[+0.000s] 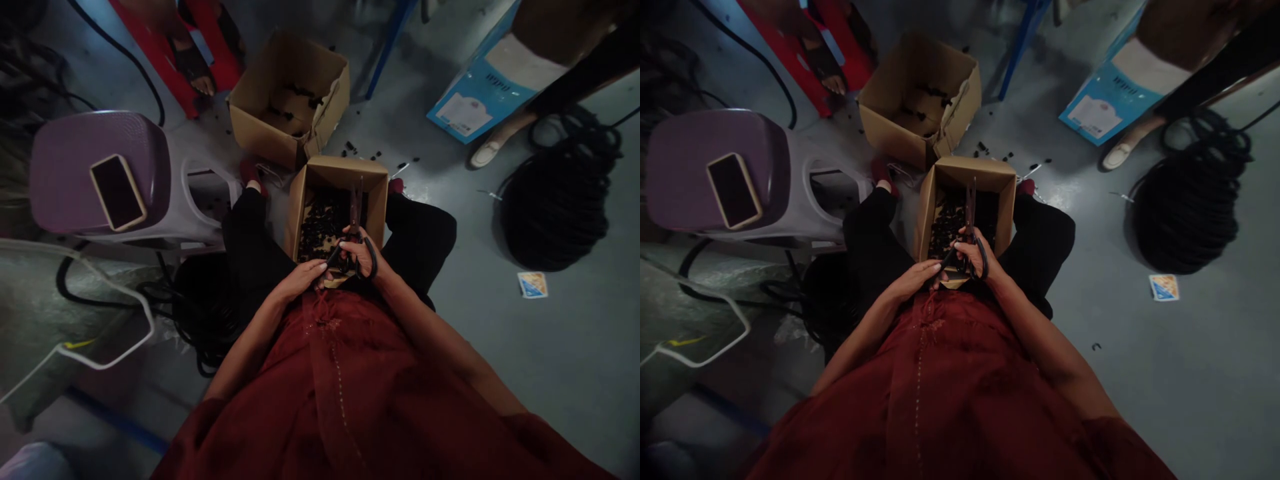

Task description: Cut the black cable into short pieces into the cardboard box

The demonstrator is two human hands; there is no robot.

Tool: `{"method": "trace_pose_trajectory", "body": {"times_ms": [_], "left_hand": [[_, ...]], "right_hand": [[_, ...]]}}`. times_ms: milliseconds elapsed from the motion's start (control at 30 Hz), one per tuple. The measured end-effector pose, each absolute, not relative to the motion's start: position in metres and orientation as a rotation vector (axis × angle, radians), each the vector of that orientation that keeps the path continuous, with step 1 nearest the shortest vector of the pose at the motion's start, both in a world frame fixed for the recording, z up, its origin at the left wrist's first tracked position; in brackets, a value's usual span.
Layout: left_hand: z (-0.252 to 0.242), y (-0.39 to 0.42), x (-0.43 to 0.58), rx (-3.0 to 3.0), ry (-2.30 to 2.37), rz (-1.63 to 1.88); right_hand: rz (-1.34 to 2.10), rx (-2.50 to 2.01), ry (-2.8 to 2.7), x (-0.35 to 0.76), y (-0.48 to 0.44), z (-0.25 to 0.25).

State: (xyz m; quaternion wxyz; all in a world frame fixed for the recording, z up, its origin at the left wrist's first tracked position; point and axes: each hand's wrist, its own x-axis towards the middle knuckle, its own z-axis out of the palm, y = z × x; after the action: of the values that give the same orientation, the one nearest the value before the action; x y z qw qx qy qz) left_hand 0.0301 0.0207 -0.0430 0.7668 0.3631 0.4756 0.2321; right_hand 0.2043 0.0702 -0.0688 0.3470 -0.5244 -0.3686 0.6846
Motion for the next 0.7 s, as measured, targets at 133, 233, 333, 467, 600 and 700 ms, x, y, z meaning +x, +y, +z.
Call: {"method": "trace_pose_trajectory", "body": {"times_ms": [133, 233, 333, 467, 600, 700], "left_hand": [[-0.043, 0.022, 0.027, 0.818, 1.062, 0.466], [-0.043, 0.027, 0.022, 0.906, 1.178, 0.473], [-0.044, 0.03, 0.014, 0.994, 1.299, 0.478], [-0.047, 0.03, 0.008, 1.1, 1.384, 0.445], [-0.057, 0.027, 0.011, 1.219, 1.413, 0.438], [-0.061, 0.025, 0.014, 1.259, 1.413, 0.453]], "right_hand": [[1.717, -1.344, -1.094, 0.207, 0.078, -0.064], [1.678, -1.433, -1.188, 0.212, 0.077, -0.062], [1.722, -1.573, -1.313, 0.225, 0.069, -0.058], [1.815, -1.708, -1.542, 0.25, 0.05, -0.047], [1.76, -1.742, -1.835, 0.265, 0.034, -0.031], [1.667, -1.816, -1.98, 0.266, 0.031, -0.021]]}}
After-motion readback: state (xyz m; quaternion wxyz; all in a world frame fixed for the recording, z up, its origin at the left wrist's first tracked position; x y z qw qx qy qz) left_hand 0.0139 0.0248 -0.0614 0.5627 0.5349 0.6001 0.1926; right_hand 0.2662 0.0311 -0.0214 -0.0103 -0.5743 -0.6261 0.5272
